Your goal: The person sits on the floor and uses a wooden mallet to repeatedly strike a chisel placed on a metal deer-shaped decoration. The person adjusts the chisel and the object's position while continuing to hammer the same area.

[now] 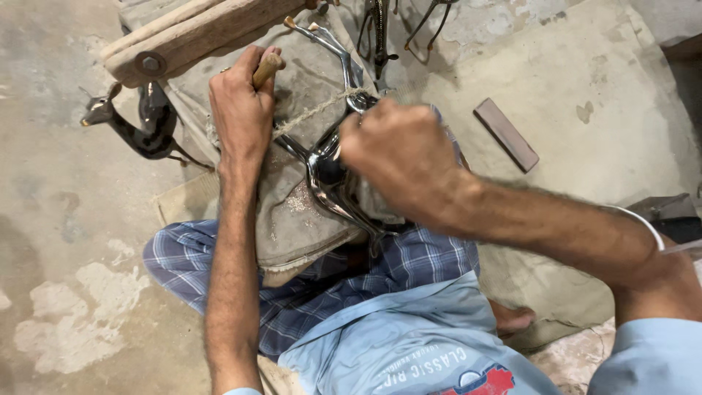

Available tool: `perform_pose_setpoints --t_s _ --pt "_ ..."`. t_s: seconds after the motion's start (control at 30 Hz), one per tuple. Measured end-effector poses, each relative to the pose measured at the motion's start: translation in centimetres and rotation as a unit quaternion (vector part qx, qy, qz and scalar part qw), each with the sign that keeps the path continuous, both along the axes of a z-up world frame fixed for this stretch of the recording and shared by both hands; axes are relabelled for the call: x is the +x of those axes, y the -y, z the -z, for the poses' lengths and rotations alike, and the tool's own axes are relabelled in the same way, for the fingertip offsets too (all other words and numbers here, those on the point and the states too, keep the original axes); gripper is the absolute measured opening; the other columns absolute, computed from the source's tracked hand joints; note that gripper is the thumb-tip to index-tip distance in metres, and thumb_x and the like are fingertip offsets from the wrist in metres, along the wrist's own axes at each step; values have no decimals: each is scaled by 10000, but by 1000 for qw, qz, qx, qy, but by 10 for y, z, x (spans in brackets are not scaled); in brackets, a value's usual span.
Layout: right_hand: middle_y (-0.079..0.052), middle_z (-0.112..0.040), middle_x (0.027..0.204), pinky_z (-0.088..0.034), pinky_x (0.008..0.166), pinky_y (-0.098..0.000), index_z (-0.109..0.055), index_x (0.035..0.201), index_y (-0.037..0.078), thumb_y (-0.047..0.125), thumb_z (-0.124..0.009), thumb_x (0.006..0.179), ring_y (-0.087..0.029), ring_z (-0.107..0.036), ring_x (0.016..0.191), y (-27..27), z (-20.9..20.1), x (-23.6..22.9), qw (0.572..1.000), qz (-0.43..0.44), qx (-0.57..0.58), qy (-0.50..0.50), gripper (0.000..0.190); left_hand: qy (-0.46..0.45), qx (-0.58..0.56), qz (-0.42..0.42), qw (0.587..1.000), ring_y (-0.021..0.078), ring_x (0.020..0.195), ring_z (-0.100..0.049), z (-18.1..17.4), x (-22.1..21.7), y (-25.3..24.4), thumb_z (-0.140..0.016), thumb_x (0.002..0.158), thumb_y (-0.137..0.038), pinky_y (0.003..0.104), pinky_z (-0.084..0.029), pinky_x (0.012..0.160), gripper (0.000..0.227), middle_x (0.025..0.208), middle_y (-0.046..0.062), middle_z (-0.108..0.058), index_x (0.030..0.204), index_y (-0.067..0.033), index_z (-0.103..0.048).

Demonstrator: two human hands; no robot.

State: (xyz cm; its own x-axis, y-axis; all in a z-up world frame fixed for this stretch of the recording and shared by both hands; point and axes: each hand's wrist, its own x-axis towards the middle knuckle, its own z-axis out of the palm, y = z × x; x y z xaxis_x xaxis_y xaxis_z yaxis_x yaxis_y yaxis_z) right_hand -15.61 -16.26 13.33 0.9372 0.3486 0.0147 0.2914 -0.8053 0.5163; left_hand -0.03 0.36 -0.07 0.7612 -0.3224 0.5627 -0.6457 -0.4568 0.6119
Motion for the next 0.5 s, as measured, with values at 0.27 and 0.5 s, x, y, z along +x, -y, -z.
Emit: perform_pose_setpoints --t_s 0.27,0.5 --pt "-61 -736 994 -565 504 -286 -745 1230 121 226 -776 869 -148 -681 663 41 -21 -15 982 4 177 -71 377 -3 -54 -46 997 215 1038 -781 -28 -52 -43 -631 1153 -165 322 -670 800 182 1295 101 -750 1313 -99 -689" --pt "-54 -768 994 -578 590 -317 -785 1181 134 230 -754 900 -150 -693 692 54 -39 -23 951 -62 282 -111 298 -166 -4 51 985 207 1013 -778 -49 -140 -56 -814 886 -268 336 -692 769 407 1527 73 -577 1277 -193 -729"
